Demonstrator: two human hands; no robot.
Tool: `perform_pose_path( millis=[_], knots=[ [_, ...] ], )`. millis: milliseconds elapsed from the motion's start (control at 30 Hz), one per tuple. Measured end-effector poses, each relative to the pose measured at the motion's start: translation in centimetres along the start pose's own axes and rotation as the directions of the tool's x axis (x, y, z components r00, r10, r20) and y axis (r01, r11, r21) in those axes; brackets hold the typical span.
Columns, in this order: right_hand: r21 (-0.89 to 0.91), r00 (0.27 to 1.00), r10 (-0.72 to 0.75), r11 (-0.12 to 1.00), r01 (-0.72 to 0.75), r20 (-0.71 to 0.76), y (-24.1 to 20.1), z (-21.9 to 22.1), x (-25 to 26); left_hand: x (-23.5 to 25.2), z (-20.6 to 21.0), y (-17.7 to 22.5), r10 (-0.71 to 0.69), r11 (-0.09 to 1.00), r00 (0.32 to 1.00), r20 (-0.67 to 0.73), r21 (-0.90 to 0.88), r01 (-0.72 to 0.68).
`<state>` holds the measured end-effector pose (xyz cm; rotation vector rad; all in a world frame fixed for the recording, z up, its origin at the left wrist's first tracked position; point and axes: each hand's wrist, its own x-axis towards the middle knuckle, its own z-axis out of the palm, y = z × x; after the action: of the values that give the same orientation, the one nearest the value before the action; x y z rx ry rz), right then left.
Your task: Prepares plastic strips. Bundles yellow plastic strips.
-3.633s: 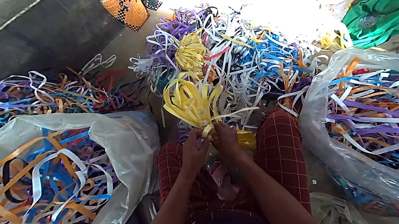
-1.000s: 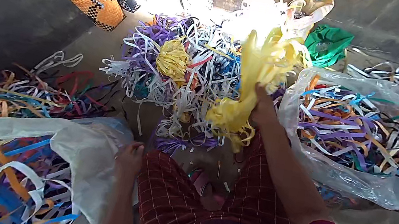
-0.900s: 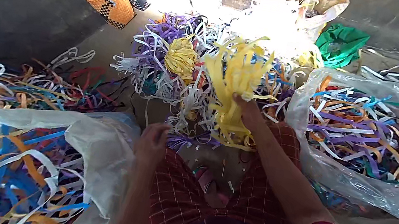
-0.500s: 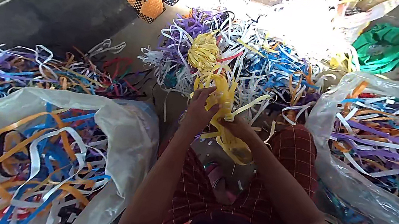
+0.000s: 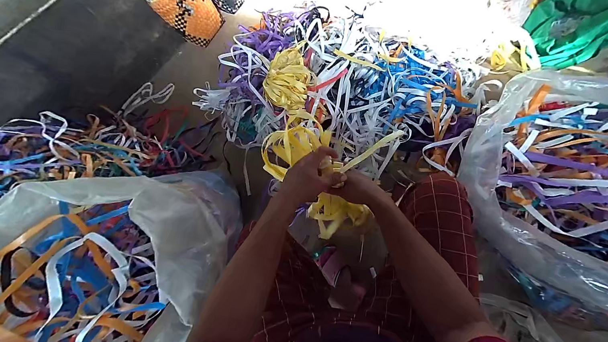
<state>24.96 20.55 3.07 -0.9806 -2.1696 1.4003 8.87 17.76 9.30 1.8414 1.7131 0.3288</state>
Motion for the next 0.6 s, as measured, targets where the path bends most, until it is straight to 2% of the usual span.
perform_pose_path(
  millis=[100, 233, 267, 333, 367, 433, 500, 567, 600],
  knots=[
    [-0.015, 1.0, -0.014, 1.0, 0.014, -0.024, 0.0, -0.4, -0.3, 0.5, -0.8, 0.9, 0.037, 0.994, 0.991, 0.129, 0.096, -0.05],
    [-0.064, 0.977, -0.089, 0.995, 0.078, -0.194, 1.1, -0.1, -0.1, 0.7, -1.4, 2.4, 0.03, 0.984, 0.991, 0.133, 0.172, -0.053],
    [-0.06, 0.955, -0.144, 0.989, 0.133, -0.26, 1.3, 0.0, -0.2, 0.9, -1.6, 2.7, 0.049, 0.984, 0.988, 0.144, 0.165, -0.073],
    [-0.006, 0.907, -0.21, 0.975, 0.224, -0.365, 0.9, 0.1, -0.6, 0.9, -2.0, 3.3, 0.131, 0.982, 0.983, 0.127, 0.118, -0.146],
    [0.061, 0.911, -0.162, 0.978, 0.2, -0.38, 0.1, 0.0, -0.9, 1.0, -2.3, 3.6, 0.162, 0.977, 0.981, 0.102, 0.12, -0.174],
    [0.282, 0.946, 0.014, 0.956, 0.082, -0.325, -1.2, 0.1, -1.2, 0.9, -3.4, 4.5, 0.162, 0.974, 0.986, 0.028, 0.158, -0.164],
    [0.435, 0.98, 0.084, 0.901, 0.003, -0.181, -1.8, 0.3, -1.2, 0.6, -6.1, 6.2, 0.136, 0.973, 0.989, -0.055, 0.193, -0.123],
    [0.419, 0.991, 0.087, 0.907, -0.034, -0.106, -2.2, 0.5, -1.2, -0.1, -10.1, 8.1, 0.173, 0.965, 0.973, -0.153, 0.222, -0.137],
    [0.403, 0.994, 0.044, 0.915, 0.0, -0.101, -2.4, 0.4, -1.1, -0.4, -12.3, 9.0, 0.189, 0.958, 0.963, -0.19, 0.249, -0.139]
  ],
)
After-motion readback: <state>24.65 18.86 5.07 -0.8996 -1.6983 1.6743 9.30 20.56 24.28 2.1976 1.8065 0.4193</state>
